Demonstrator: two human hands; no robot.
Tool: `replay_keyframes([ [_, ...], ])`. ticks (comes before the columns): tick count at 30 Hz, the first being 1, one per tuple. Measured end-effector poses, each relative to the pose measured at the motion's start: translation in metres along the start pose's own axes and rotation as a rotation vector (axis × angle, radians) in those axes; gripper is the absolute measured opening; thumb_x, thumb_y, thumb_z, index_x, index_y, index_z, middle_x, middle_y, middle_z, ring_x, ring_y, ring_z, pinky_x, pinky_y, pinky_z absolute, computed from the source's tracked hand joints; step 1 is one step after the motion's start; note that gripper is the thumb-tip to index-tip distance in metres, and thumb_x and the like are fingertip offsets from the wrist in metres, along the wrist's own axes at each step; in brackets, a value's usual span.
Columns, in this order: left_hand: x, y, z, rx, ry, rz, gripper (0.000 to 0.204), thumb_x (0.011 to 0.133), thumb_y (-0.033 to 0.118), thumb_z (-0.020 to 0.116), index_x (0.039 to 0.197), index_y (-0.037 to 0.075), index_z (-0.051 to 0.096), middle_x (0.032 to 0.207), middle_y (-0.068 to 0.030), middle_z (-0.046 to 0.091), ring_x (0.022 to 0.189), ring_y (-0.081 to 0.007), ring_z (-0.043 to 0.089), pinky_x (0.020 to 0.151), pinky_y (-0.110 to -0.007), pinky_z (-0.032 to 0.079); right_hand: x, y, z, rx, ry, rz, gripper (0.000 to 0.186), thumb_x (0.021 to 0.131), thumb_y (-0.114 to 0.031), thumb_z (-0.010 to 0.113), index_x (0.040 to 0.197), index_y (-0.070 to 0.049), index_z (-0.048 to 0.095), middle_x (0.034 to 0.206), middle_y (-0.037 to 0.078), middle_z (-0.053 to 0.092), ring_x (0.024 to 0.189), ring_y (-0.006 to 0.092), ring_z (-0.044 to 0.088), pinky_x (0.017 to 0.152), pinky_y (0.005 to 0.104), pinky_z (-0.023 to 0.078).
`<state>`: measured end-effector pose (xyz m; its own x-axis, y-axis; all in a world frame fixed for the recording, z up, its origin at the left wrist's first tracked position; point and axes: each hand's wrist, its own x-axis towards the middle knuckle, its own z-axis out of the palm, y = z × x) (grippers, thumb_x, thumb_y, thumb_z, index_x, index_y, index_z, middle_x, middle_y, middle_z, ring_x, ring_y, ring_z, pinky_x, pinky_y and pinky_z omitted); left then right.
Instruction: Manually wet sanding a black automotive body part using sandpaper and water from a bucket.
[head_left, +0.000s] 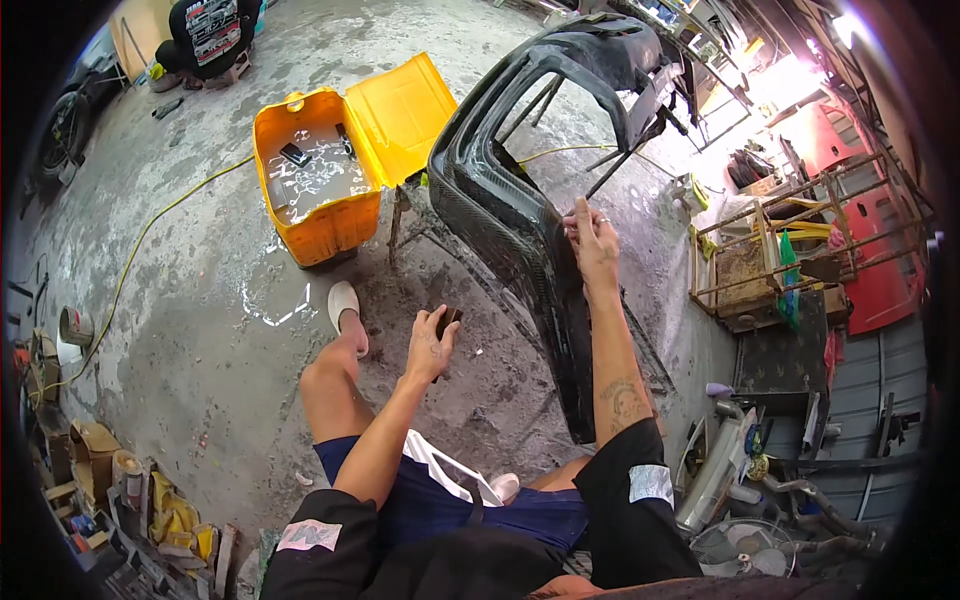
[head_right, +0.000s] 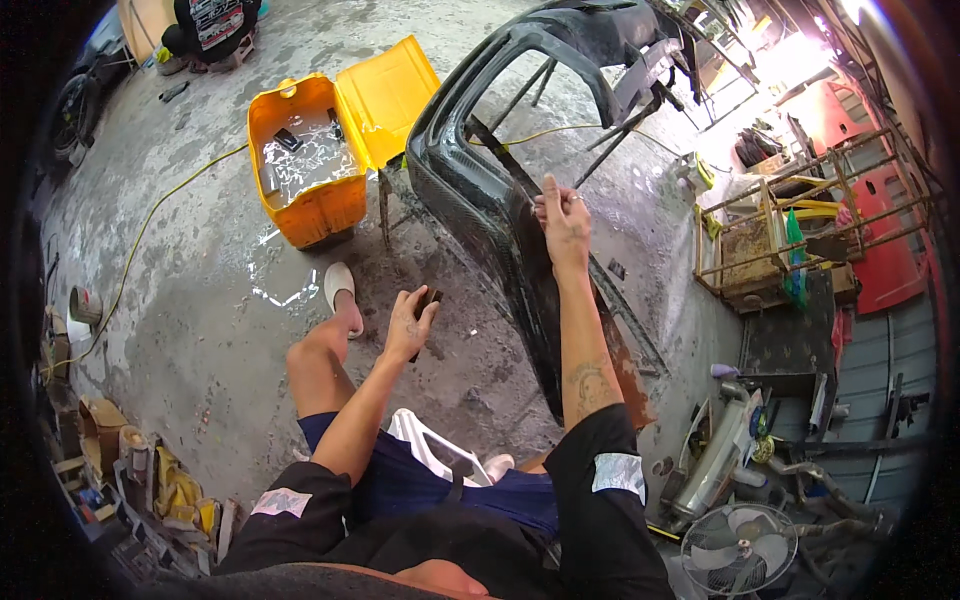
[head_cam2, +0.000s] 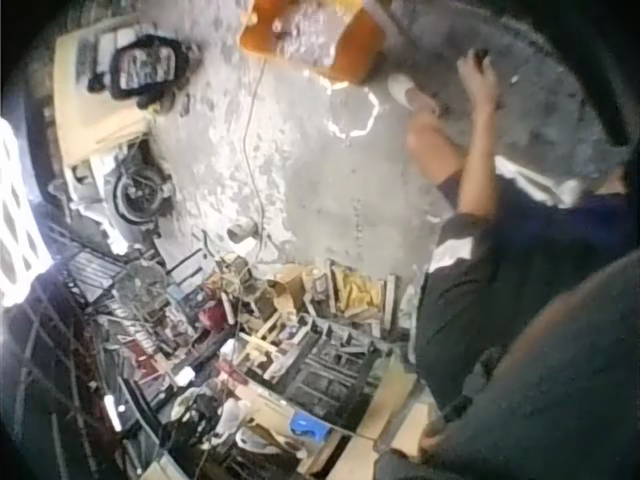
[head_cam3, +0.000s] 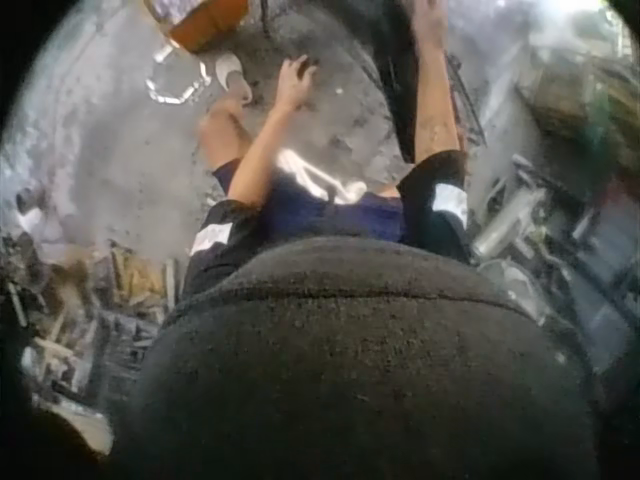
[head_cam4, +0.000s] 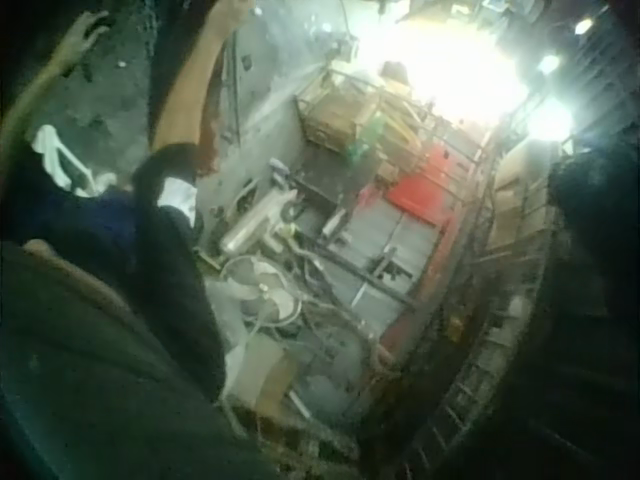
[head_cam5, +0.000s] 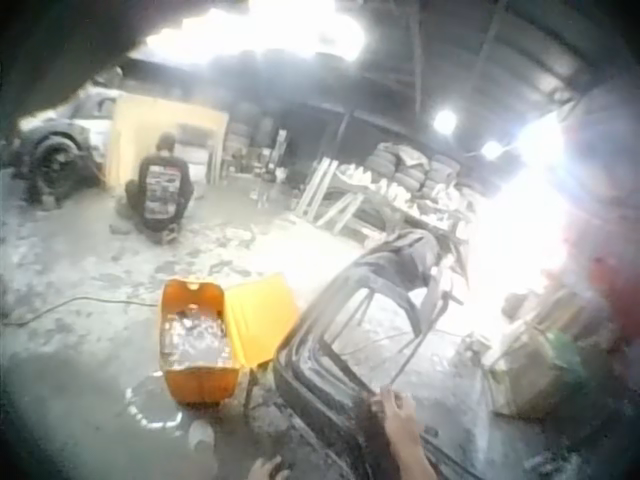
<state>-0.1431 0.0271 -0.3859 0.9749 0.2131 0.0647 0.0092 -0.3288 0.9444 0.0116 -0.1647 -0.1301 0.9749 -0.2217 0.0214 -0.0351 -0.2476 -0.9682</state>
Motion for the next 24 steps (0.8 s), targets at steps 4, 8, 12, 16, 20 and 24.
replay_keyframes([
  [4,0.0,-0.004,-0.004,0.022,0.005,-0.031,0.052,0.105,0.028,0.073,0.144,-0.004,0.064,0.112,-0.0183,0.059,0.102,-0.0343,0.065,0.093,-0.042,0.053,-0.059,-0.018,-0.032,-0.238,0.106,-0.426,0.027,0.105,-0.027,0.077,0.095,-0.002,0.073,0.084,0.002,0.07,0.076,0.0077,0.063,0.07,0.025,0.05],
  [8,-0.003,0.001,-0.003,0.014,-0.03,-0.054,0.051,0.105,0.028,0.074,0.144,-0.004,0.064,0.112,-0.0178,0.059,0.102,-0.0336,0.065,0.092,-0.041,0.053,-0.174,-0.047,-0.068,0.024,-0.188,-0.39,0.014,0.1,-0.009,0.078,0.088,-0.003,0.072,0.084,0.004,0.072,0.078,0.0107,0.066,0.07,0.0267,0.05],
  [12,-0.008,-0.022,-0.005,0.063,-0.006,0.015,0.05,0.104,0.028,0.075,0.141,-0.004,0.066,0.11,-0.0166,0.06,0.099,-0.0324,0.065,0.09,-0.04,0.053,-0.261,-0.074,-0.074,0.205,-0.472,-0.448,0.013,0.088,-0.005,0.088,0.087,-0.003,0.074,0.086,0.01,0.075,0.078,0.0222,0.073,0.07,0.0336,0.057],
  [16,-0.012,-0.039,0.0,0.109,-0.02,0.024,0.05,0.101,0.028,0.077,0.138,-0.004,0.067,0.112,-0.0228,0.062,0.105,-0.0425,0.064,0.094,-0.046,0.053,-0.313,-0.088,-0.075,0.488,-0.599,-0.405,0.021,0.088,-0.013,0.092,0.09,-0.002,0.074,0.086,0.01,0.074,0.074,0.0274,0.074,0.066,0.0367,0.06],
  [20,-0.013,-0.049,0.002,0.166,-0.039,0.049,0.049,0.099,0.027,0.078,0.136,-0.005,0.068,0.111,-0.0238,0.063,0.105,-0.0421,0.065,0.094,-0.046,0.053,-0.327,-0.108,-0.079,0.608,-0.68,-0.511,0.029,0.088,-0.02,0.093,0.091,-0.002,0.071,0.084,0.009,0.069,0.072,0.0282,0.07,0.064,0.0383,0.059],
  [24,-0.022,-0.058,0.007,0.207,-0.036,0.079,0.048,0.099,0.029,0.079,0.135,-0.002,0.07,0.108,-0.021,0.066,0.101,-0.0375,0.067,0.091,-0.044,0.054,-0.339,-0.104,-0.088,0.584,-0.724,-0.61,0.03,0.091,-0.025,0.09,0.093,-0.002,0.071,0.086,0.008,0.067,0.072,0.0275,0.069,0.062,0.0378,0.057],
])
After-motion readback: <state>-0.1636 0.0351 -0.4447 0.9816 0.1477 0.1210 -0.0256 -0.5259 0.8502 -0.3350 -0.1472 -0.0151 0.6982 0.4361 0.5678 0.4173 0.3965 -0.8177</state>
